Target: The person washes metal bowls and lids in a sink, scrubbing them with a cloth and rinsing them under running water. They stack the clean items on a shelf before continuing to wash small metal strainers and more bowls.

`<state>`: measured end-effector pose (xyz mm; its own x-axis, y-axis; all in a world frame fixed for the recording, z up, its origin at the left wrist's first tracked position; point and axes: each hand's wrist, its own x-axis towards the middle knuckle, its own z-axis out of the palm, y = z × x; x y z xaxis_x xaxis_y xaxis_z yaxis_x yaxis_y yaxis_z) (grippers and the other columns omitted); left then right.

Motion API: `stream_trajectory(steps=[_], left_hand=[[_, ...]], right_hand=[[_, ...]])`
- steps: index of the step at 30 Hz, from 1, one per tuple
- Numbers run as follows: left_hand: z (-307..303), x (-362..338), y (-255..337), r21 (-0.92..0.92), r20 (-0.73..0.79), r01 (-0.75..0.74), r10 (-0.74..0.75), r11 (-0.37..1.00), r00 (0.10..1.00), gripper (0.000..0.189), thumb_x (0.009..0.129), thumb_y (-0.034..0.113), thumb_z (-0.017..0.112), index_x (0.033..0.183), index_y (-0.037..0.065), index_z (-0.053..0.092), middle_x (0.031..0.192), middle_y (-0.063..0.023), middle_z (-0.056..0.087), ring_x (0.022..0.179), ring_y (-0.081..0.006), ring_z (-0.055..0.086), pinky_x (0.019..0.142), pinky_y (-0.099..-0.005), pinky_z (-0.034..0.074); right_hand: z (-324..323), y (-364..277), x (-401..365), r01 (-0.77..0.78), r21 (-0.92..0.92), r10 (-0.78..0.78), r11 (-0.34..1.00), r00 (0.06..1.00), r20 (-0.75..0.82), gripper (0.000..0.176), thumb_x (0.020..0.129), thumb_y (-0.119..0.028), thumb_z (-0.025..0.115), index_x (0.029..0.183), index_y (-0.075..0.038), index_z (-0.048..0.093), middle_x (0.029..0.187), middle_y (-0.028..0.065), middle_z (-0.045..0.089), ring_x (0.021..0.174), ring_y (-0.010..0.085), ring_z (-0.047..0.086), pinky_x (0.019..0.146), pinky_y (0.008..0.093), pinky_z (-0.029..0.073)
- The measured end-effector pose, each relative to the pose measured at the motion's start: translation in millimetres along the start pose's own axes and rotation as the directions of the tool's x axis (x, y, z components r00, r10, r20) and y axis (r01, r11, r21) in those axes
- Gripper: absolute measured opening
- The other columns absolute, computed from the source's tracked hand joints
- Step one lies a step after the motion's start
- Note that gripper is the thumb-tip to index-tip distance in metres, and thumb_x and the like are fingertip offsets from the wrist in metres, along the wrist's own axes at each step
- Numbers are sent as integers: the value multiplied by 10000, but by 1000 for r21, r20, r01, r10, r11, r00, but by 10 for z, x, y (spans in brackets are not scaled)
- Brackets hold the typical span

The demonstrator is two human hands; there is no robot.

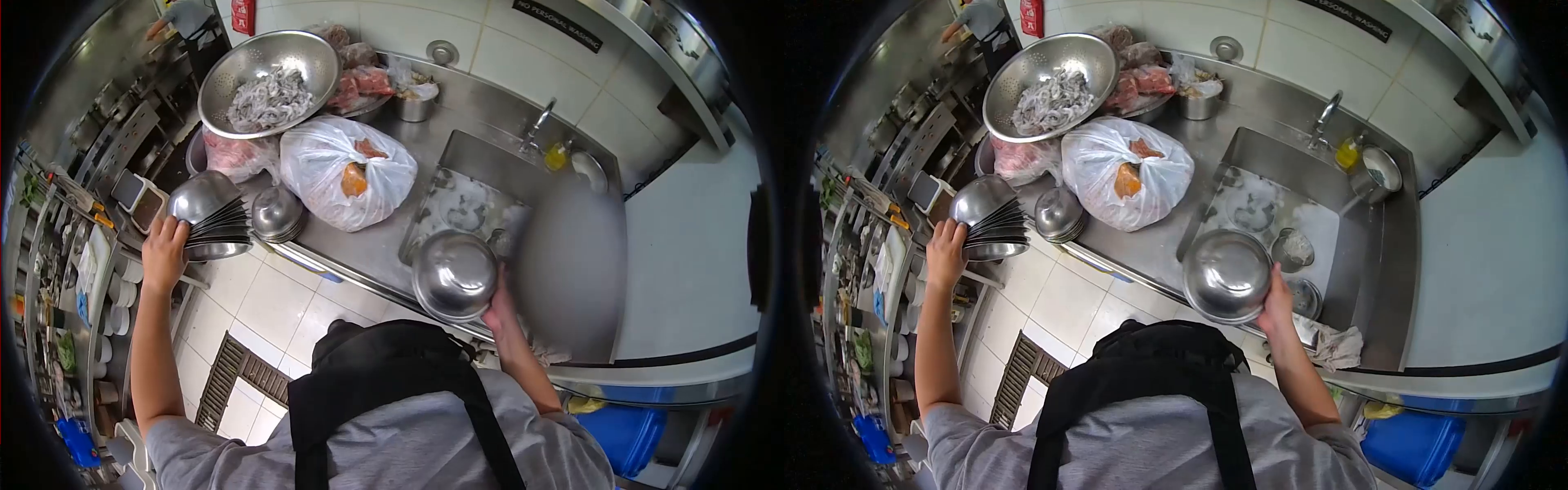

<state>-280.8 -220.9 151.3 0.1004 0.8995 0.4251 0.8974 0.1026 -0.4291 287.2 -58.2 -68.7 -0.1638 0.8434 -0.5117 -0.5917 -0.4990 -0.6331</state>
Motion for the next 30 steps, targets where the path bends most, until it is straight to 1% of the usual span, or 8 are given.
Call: stream_trajectory(steps=[4,12,16,19,22,24,27,30], left_hand=[[274,-230,-358,-12,2,15,-15,1000,1000,375,598,40,668,948,110,552,931,-62,532,863,-268,548,649,-378,518],[788,-505,-1100,-105,27,45,-42,993,999,384,566,61,687,921,118,551,888,-49,518,830,-258,543,625,-379,515],[1063,-534,-1342,-148,42,12,-6,989,999,303,625,79,655,907,121,553,872,-47,523,819,-255,548,625,-374,516],[1230,-543,-1469,-196,29,-46,53,980,998,291,626,80,655,895,121,553,870,-44,525,807,-254,546,621,-362,517],[1381,-574,-1518,-229,-23,-74,71,971,997,282,616,86,660,873,131,552,843,-38,517,772,-240,538,586,-354,512],[1418,-608,-1532,-250,-25,-77,73,965,997,271,619,88,658,864,135,553,837,-34,517,762,-235,536,578,-351,510],[1480,-687,-1551,-275,-44,-71,61,959,997,250,624,94,653,849,141,555,825,-26,518,745,-226,533,566,-343,505],[1512,-750,-1564,-286,-73,-68,49,956,996,240,628,111,650,847,146,558,813,-20,521,727,-216,530,559,-330,500]], right_hand=[[780,385,137,21,-105,-7,994,991,132,610,971,-537,419,1316,-37,481,1291,152,554,1149,277,563,970,470,474],[2286,1228,181,-139,-112,152,984,982,116,512,997,-453,422,1262,-25,515,1212,157,597,1068,285,602,910,460,509],[2864,1849,565,-313,-67,320,947,921,224,498,1006,-440,408,1293,-42,496,1263,141,566,1139,282,554,985,449,456],[3453,2321,875,-248,8,237,969,935,263,498,1014,-421,401,1304,-24,480,1295,139,541,1161,273,535,1008,444,435],[3853,2490,998,-85,43,78,996,986,147,500,1021,-402,390,1307,1,468,1305,146,529,1148,266,544,997,444,444],[3972,2537,941,-7,-39,7,999,1000,22,516,1017,-439,374,1300,-19,473,1299,138,534,1196,286,512,1010,471,432],[3895,2648,1097,80,-152,-73,985,996,48,500,1027,-390,380,1287,28,472,1288,160,536,1141,268,549,989,431,451],[3868,2571,1102,-12,-51,16,999,996,85,511,1025,-397,383,1291,31,465,1288,159,538,1142,270,548,992,428,448]])
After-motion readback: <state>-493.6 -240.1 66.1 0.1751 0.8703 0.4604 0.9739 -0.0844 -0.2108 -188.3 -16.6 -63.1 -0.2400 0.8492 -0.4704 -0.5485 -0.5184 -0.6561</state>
